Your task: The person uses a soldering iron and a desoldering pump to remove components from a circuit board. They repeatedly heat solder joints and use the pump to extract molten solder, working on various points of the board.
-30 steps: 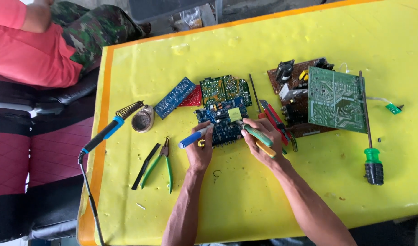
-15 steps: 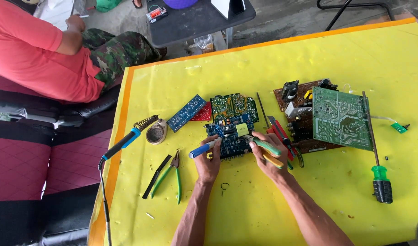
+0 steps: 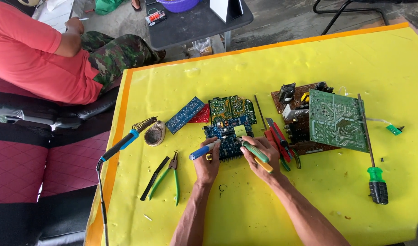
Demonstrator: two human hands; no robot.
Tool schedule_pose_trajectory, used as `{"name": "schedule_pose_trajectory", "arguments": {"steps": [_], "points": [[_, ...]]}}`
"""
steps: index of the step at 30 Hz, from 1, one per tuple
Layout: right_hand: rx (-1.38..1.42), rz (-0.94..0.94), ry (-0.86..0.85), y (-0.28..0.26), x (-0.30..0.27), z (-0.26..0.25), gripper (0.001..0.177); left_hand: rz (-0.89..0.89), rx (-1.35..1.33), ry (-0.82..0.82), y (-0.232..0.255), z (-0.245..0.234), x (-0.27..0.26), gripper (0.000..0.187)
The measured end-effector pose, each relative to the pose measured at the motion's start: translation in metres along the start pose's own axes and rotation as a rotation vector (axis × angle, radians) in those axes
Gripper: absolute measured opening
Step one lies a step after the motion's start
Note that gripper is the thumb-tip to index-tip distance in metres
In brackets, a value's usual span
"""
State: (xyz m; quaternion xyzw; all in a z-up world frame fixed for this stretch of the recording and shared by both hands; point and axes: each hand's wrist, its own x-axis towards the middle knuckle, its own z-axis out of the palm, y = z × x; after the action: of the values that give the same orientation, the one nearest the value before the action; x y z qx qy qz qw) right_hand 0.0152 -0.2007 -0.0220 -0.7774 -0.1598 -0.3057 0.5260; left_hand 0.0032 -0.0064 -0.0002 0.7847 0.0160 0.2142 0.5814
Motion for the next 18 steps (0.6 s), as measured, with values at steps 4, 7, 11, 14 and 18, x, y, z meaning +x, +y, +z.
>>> {"name": "schedule_pose_trajectory", "arguments": {"steps": [4, 7, 11, 14, 18], "points": [[0.025, -0.006, -0.026, 0.015, -0.006, 0.001, 0.029, -0.006, 0.000, 0.022, -0.005, -0.001, 0.002, 0.023], [0.041, 0.013, -0.017, 0.017, -0.007, 0.001, 0.029, -0.016, 0.011, 0.013, 0.001, -0.002, 0.000, 0.023], [0.017, -0.007, -0.031, 0.016, -0.006, 0.002, 0.028, -0.028, 0.023, -0.010, 0.003, -0.003, 0.000, 0.023], [0.045, 0.005, -0.044, 0.020, -0.007, 0.002, 0.027, -0.016, 0.044, -0.009, -0.003, 0.000, 0.000, 0.024], [0.024, 0.003, -0.052, 0.022, -0.007, 0.001, 0.028, -0.034, 0.041, -0.026, -0.003, 0.000, 0.002, 0.024]]}}
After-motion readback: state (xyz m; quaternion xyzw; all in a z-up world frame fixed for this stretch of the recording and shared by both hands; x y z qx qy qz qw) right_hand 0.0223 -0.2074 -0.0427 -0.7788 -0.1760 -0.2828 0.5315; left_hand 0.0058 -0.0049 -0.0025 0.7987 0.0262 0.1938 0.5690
